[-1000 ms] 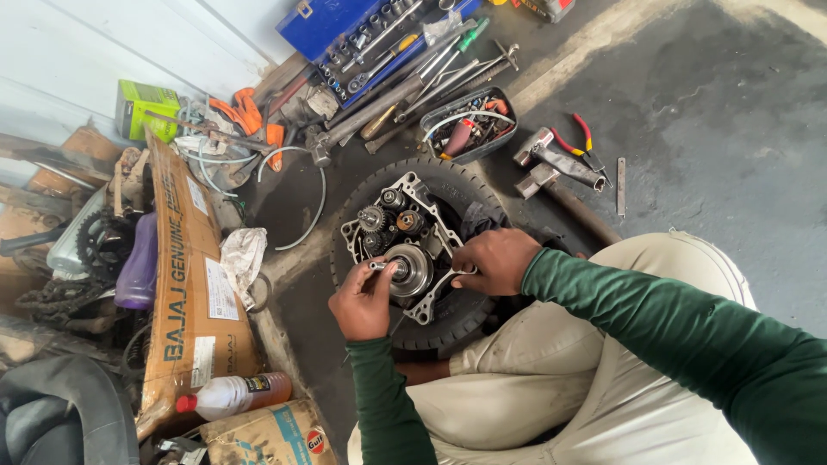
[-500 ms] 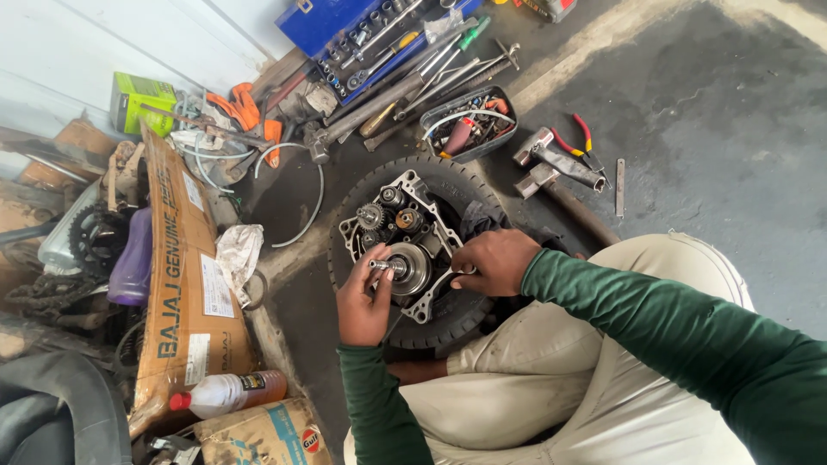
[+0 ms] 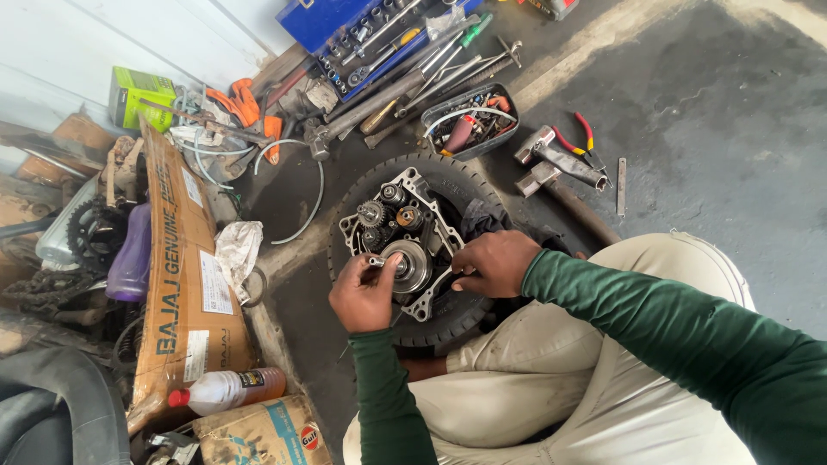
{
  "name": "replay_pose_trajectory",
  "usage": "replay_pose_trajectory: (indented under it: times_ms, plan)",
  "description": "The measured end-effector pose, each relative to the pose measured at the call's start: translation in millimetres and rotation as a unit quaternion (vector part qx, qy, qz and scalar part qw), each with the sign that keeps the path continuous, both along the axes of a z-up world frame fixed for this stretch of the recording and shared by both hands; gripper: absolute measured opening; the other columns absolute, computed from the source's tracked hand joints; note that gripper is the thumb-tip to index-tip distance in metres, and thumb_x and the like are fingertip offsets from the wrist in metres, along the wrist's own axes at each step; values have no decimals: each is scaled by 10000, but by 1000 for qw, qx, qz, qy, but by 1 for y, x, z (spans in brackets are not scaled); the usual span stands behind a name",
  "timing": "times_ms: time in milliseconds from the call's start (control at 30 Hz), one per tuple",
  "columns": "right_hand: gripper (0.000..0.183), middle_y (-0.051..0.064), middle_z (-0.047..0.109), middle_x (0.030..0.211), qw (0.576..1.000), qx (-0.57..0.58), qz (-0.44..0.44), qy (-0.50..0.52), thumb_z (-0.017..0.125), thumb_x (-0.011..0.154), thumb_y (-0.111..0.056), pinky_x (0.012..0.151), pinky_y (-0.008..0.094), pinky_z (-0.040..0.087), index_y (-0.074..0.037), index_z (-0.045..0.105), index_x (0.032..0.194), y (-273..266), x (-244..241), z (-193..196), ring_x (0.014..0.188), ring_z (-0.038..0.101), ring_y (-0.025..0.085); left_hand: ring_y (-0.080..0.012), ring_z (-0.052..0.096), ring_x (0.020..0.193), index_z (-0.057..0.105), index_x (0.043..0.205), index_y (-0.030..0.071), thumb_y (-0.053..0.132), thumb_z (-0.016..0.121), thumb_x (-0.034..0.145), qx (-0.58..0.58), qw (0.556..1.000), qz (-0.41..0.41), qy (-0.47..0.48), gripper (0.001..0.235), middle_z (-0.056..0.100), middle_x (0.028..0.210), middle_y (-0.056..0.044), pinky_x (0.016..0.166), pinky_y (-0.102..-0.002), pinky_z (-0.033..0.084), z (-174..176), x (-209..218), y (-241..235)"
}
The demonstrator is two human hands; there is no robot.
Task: The person sits on the workshop floor working on a scooter engine crankcase resting on a tire. They use a spanner to loosen and tighten bolts on the variator and crankcase cover, reposition the pulley component, and manipulate gears and fasteners on the engine casing throughout the clip.
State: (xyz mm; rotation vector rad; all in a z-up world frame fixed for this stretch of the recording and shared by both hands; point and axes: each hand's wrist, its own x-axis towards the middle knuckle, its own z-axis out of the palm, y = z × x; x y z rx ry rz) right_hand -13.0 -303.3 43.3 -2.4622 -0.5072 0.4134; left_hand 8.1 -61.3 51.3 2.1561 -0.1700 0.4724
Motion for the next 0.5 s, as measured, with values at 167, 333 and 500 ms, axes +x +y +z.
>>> replay_pose_trajectory:
  times_ms: [167, 333, 500]
  plan:
    - [376, 22, 761, 1013, 1000, -1, 3, 1, 697, 867, -492, 815, 442, 578, -176, 741, 1066, 1, 0, 0, 980, 729, 266, -129, 642, 608, 699, 835, -4, 192, 945, 762, 24, 997, 47, -59, 324, 678, 731, -78, 602, -284, 528, -10, 1, -11]
    - [362, 19, 761, 1011, 1000, -3, 6, 6, 704, 864, -478, 814, 441, 576, -182, 743, 1068, 1, -1, 0, 972, 730, 267, -132, 677, 619, 747, 855, 10, 212, 935, 775, 25, 994, 73, -78, 287, 717, 749, -78, 608, -286, 547, -13, 0, -15]
    - [342, 12, 766, 1010, 1000, 1, 15, 9, 696, 873, -462, 814, 437, 574, -182, 740, 1065, 2, 0, -3, 972, 730, 262, -133, 724, 651, 793, 948, 6, 208, 894, 833, 25, 995, 71, -58, 253, 761, 786, -105, 623, -287, 567, -11, -3, -14]
